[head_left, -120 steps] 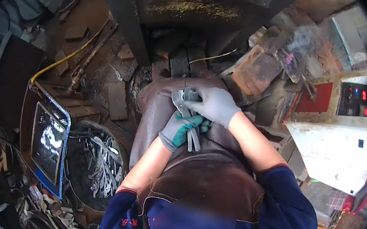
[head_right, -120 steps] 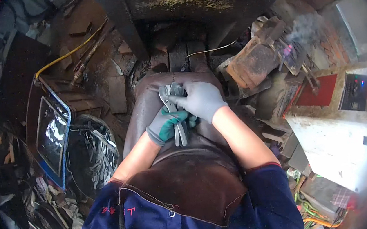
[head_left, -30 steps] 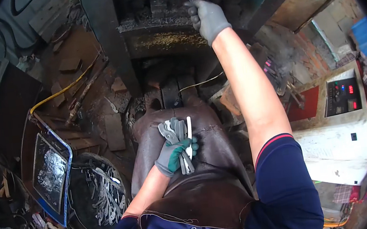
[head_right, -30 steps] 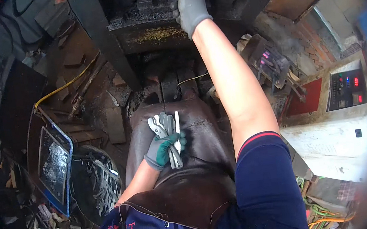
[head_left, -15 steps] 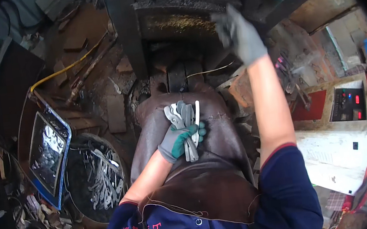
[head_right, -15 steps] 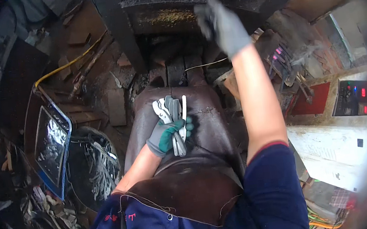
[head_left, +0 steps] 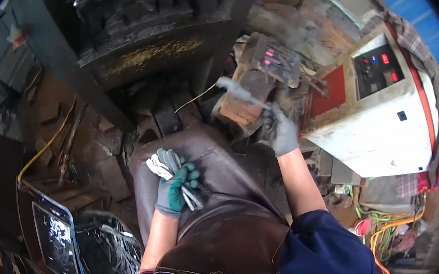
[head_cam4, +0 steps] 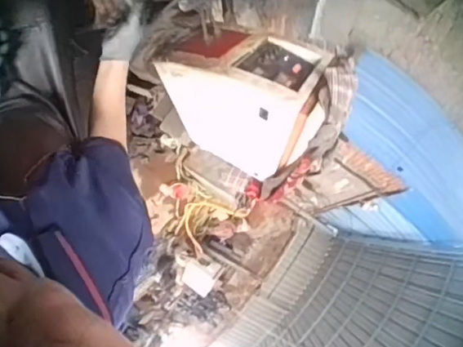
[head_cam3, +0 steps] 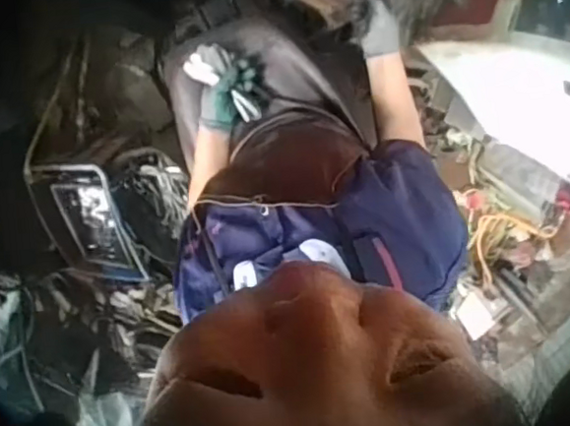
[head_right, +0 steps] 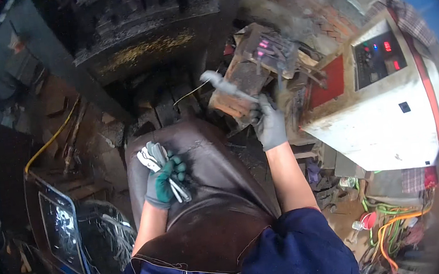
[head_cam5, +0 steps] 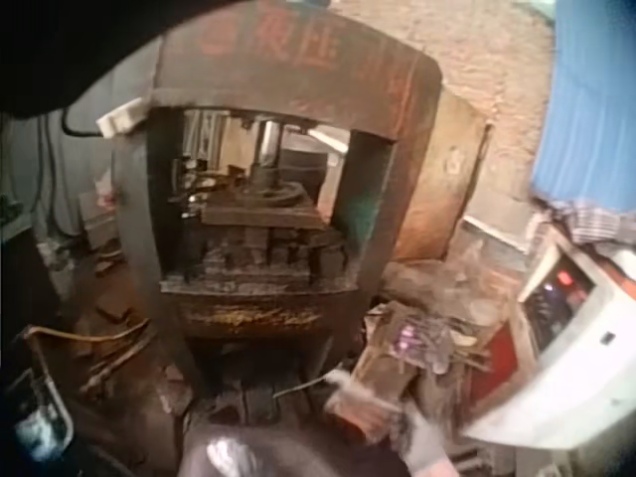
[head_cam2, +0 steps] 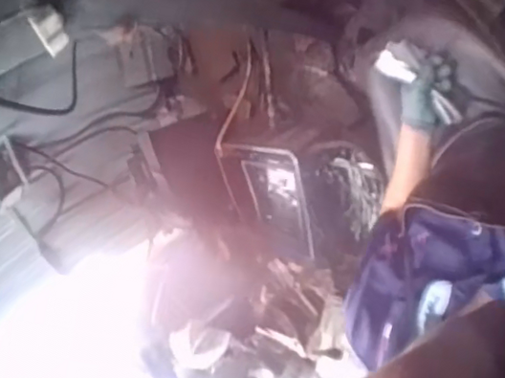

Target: The person heats metal pieces in an electric furnace, places each heated piece into a press machine to stamp it, and collects the pressed metal parts.

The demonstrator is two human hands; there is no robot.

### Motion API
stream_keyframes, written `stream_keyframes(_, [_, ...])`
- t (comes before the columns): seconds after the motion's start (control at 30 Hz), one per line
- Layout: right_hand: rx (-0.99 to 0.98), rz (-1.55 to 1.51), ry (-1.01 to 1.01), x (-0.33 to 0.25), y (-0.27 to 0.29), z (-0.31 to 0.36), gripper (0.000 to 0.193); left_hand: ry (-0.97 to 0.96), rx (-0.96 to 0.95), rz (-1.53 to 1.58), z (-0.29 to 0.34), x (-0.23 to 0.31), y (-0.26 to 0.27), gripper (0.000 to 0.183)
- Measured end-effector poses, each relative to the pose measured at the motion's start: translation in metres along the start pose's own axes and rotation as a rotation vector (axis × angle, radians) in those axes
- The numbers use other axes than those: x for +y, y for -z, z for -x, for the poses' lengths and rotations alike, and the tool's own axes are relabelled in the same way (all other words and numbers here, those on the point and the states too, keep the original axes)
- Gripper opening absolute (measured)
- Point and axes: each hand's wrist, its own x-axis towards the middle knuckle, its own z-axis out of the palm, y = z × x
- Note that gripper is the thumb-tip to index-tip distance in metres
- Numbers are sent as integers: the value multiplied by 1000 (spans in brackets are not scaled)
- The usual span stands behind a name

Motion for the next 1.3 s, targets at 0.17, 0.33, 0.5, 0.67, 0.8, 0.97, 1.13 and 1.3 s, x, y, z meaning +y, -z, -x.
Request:
stream_keyframes(0.17, [69, -366, 43, 15, 63, -30, 23, 32, -17, -27, 0, 1, -8, 28])
stream_keyframes(0.33, [46, -488, 4, 19, 48, -40, 26, 31, -3, -33, -2, 1, -4, 28])
stream_keyframes(0.5, [18, -410, 76, 21, 39, -62, 27, 36, -19, 8, -3, 0, -3, 28])
stream_keyframes(0.67, [183, -422, 166, 7, 17, -100, 18, 63, -50, 52, -6, 1, -5, 28])
stream_keyframes(0.8, [64, -307, 130, 21, 6, -89, 17, 24, -16, 39, -2, 5, -2, 29])
stream_keyframes(0.97, [-240, 12, 171, -2, -114, -66, 14, 47, -19, -63, -1, 5, -4, 32])
stream_keyframes(1.13, [-623, 391, 186, -15, -280, -55, 39, 64, -9, -32, -1, 6, -5, 32])
stream_keyframes(1.3, [-663, -86, -223, -8, -319, -77, 14, 65, -75, 12, -1, 7, -5, 34])
